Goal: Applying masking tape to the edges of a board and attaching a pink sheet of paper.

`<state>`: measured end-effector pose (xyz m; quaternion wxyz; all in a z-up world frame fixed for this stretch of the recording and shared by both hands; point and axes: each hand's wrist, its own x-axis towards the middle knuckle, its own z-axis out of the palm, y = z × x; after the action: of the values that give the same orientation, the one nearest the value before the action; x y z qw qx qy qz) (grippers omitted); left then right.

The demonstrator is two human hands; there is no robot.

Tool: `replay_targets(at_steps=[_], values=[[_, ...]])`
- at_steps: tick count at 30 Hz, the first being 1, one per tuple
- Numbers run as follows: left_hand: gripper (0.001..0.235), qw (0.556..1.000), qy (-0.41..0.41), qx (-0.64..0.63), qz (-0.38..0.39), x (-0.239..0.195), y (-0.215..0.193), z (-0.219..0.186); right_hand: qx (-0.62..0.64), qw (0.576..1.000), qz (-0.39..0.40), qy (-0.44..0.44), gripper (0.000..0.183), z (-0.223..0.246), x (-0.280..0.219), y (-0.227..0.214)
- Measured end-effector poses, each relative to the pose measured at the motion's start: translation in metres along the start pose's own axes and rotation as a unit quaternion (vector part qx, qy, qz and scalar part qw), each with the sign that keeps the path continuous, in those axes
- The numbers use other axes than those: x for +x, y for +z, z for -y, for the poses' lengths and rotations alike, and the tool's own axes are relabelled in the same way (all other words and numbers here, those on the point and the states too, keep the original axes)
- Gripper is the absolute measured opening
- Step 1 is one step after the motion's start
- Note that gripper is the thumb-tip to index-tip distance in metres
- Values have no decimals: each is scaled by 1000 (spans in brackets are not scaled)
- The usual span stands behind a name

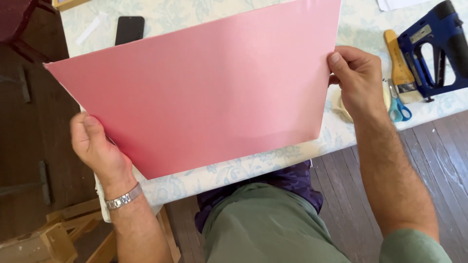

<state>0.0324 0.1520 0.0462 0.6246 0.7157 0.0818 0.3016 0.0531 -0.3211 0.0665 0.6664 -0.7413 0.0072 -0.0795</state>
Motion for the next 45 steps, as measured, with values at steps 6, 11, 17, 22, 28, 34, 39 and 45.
replay_targets(at_steps=[6,11,17,22,28,34,39,45], values=[[35,994,99,16,45,14,-1,-18,-6,999,-34,-22,11,25,9,1],[26,989,136,22,50,20,-3,-21,-39,992,-41,-114,11,23,13,-3],[9,997,58,-25,-33,11,9,-7,-8,995,-22,-98,13,21,13,1],[11,995,49,-53,-75,4,13,-1,14,991,-16,-131,15,50,17,7],[15,992,68,-72,-73,2,10,2,57,982,-8,-182,35,44,31,18],[13,991,70,-75,-82,0,8,4,135,969,-70,-193,20,30,39,27],[14,990,69,-71,-97,-1,7,7,180,956,-100,-209,16,25,41,33],[13,989,75,-89,-96,-1,4,11,210,952,-119,-188,22,26,39,30]])
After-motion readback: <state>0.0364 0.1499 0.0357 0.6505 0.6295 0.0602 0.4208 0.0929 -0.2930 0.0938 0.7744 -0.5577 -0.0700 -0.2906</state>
